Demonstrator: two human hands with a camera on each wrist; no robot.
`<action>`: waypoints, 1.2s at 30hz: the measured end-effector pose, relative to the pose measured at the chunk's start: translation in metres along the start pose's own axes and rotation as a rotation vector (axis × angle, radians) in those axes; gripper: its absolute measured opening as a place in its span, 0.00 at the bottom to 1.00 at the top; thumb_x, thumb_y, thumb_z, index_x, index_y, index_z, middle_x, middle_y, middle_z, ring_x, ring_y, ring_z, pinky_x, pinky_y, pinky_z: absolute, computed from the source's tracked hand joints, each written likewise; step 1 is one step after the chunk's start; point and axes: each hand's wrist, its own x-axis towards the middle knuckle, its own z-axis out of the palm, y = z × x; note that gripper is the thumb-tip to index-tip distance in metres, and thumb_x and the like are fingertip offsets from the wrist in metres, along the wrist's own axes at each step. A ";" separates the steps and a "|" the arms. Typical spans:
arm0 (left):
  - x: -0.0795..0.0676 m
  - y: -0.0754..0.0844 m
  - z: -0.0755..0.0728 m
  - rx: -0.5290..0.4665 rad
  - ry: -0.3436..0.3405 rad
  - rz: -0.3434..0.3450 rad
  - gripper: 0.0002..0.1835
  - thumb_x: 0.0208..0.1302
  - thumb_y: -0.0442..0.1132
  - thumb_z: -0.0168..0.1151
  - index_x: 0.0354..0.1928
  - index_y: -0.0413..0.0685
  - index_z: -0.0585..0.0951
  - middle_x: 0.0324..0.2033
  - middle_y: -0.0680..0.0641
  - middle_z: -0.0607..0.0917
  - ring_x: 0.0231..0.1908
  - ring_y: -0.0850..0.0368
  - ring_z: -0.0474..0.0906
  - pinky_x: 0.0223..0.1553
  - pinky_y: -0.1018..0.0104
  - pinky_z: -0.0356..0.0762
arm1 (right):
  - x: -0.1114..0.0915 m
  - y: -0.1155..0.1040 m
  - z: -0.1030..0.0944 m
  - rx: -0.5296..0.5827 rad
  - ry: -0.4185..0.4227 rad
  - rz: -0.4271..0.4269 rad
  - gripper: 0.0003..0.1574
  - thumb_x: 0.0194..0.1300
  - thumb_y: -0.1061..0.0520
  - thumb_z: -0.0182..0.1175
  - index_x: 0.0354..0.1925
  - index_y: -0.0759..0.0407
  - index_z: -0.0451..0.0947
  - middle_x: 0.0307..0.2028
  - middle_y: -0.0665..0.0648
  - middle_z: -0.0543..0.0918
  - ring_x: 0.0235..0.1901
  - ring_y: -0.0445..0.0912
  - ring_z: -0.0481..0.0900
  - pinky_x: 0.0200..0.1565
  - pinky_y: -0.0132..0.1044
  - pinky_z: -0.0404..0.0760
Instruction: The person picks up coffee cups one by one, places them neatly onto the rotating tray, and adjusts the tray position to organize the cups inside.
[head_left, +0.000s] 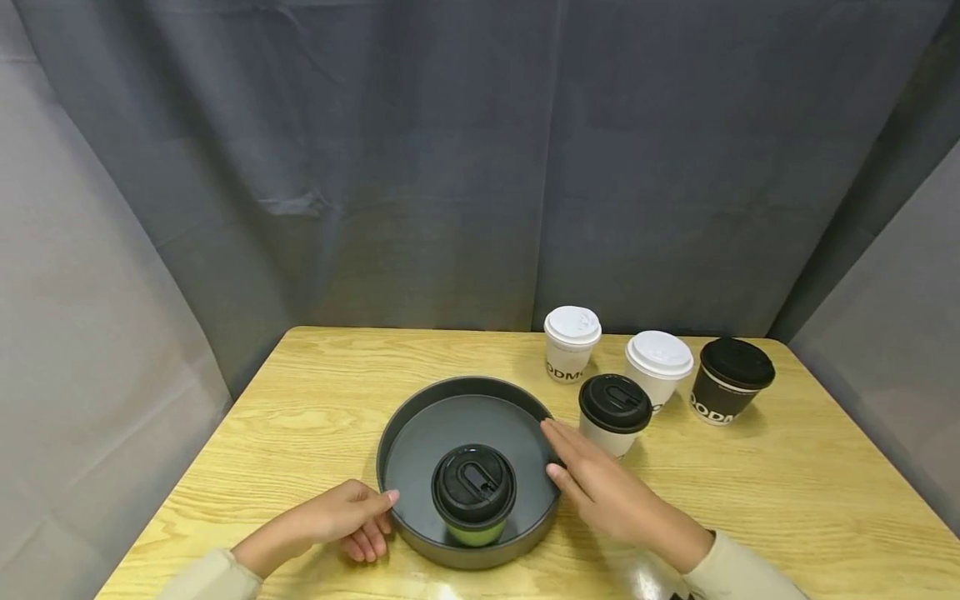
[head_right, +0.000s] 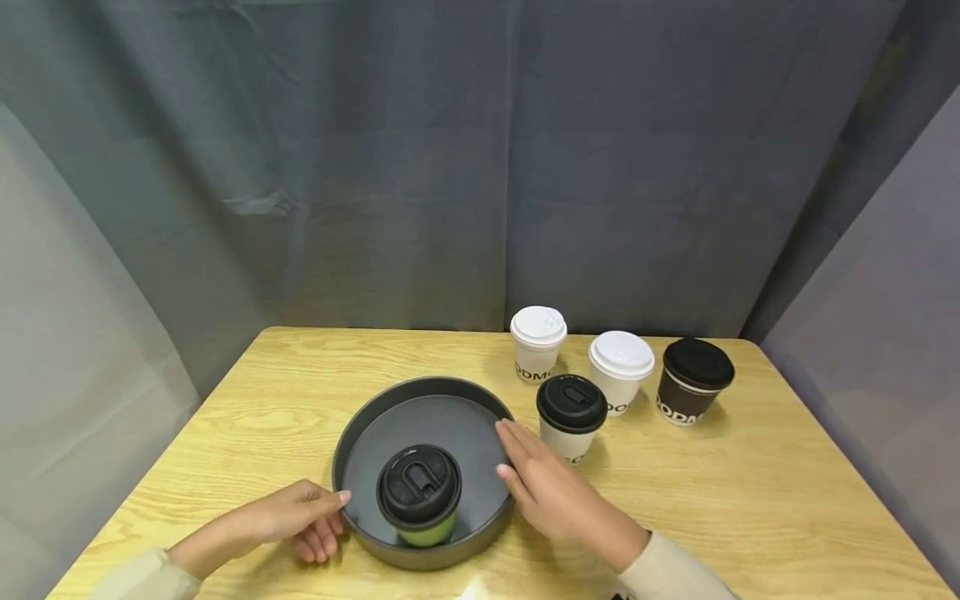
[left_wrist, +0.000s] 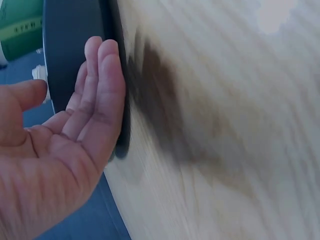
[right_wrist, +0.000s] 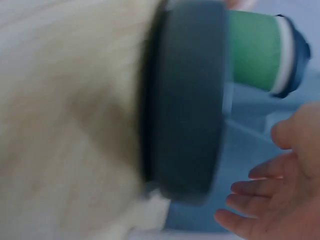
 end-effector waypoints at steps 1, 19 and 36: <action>0.000 0.000 0.002 -0.006 -0.007 -0.001 0.30 0.74 0.55 0.45 0.35 0.30 0.79 0.21 0.45 0.84 0.18 0.62 0.79 0.22 0.70 0.80 | -0.003 0.005 0.003 -0.022 -0.005 -0.003 0.33 0.75 0.51 0.48 0.70 0.66 0.57 0.70 0.65 0.60 0.69 0.58 0.58 0.65 0.56 0.63; -0.003 0.003 0.006 -0.048 -0.042 0.003 0.28 0.73 0.53 0.48 0.33 0.30 0.79 0.22 0.46 0.85 0.20 0.62 0.80 0.25 0.69 0.82 | -0.019 0.027 0.013 -0.147 -0.029 -0.121 0.31 0.72 0.56 0.53 0.67 0.69 0.62 0.70 0.67 0.59 0.69 0.62 0.57 0.64 0.58 0.64; 0.018 0.005 -0.036 0.102 0.044 0.020 0.26 0.76 0.47 0.43 0.31 0.32 0.79 0.21 0.48 0.83 0.21 0.61 0.80 0.26 0.64 0.83 | -0.047 -0.006 0.020 -0.223 -0.147 -0.198 0.38 0.69 0.47 0.55 0.69 0.64 0.60 0.70 0.61 0.61 0.70 0.57 0.58 0.61 0.58 0.68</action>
